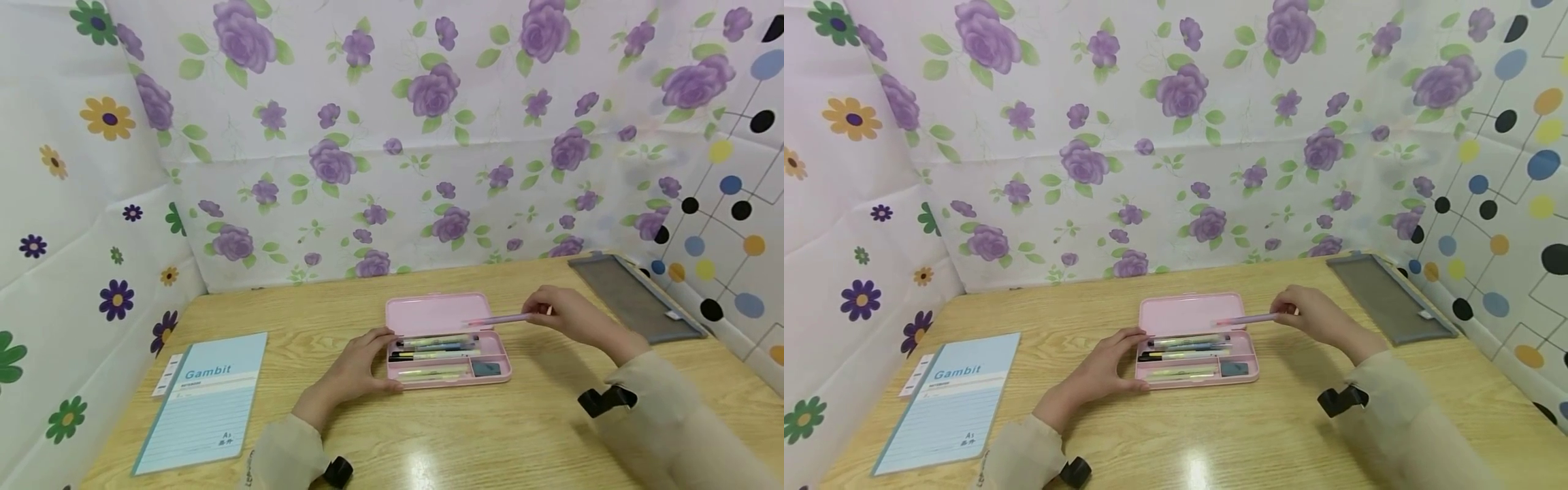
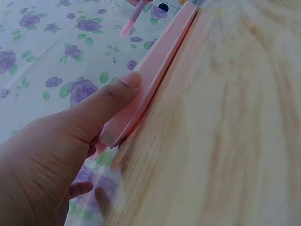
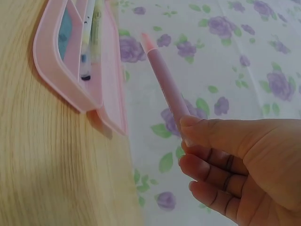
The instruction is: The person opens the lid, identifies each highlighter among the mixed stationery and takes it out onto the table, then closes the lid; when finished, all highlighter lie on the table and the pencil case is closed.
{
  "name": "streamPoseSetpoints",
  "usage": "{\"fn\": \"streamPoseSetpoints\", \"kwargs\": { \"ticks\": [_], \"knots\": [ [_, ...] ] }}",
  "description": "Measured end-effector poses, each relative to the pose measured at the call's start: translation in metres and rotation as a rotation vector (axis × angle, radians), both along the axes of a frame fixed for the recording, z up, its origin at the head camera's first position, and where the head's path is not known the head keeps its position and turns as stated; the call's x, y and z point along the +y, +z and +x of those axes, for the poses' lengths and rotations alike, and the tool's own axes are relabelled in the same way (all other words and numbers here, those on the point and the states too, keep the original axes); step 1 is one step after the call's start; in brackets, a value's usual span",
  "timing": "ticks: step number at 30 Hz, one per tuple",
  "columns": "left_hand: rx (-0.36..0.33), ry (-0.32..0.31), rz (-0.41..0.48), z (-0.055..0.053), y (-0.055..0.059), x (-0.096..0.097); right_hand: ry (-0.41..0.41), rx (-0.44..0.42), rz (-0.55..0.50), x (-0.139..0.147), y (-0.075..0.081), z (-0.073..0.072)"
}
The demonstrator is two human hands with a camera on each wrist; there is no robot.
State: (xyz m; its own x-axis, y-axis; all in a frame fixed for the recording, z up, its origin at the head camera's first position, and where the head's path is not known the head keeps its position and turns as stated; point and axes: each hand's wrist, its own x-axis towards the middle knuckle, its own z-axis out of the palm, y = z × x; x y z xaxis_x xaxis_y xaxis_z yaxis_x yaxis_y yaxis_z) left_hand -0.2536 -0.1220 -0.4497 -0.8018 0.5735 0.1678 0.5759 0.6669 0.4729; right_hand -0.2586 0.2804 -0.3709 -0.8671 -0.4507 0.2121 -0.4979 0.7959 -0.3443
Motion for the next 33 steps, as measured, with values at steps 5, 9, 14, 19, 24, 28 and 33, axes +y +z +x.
{"fn": "streamPoseSetpoints", "kwargs": {
  "ticks": [5, 9, 14, 19, 24, 28, 33],
  "knots": [
    [0.003, -0.002, -0.012, -0.001, -0.001, -0.002, -0.028, 0.008, -0.012, 0.017, -0.007, 0.000],
    [0.005, -0.003, -0.015, -0.002, -0.002, -0.002, -0.050, -0.004, -0.039, 0.031, -0.013, 0.001],
    [0.011, -0.006, -0.014, -0.001, -0.001, -0.003, -0.073, 0.000, -0.039, 0.044, -0.019, 0.004],
    [0.000, -0.018, 0.000, 0.000, 0.000, -0.002, -0.108, -0.032, -0.034, 0.057, -0.026, 0.007],
    [-0.004, -0.009, -0.010, -0.001, 0.001, -0.002, -0.122, -0.057, -0.027, 0.067, -0.036, 0.007],
    [-0.004, -0.004, -0.014, -0.002, 0.000, -0.001, -0.085, -0.028, -0.057, 0.070, -0.047, 0.006],
    [-0.006, -0.002, -0.021, -0.002, -0.001, -0.002, -0.070, -0.049, -0.089, 0.072, -0.059, 0.004]
  ]
}}
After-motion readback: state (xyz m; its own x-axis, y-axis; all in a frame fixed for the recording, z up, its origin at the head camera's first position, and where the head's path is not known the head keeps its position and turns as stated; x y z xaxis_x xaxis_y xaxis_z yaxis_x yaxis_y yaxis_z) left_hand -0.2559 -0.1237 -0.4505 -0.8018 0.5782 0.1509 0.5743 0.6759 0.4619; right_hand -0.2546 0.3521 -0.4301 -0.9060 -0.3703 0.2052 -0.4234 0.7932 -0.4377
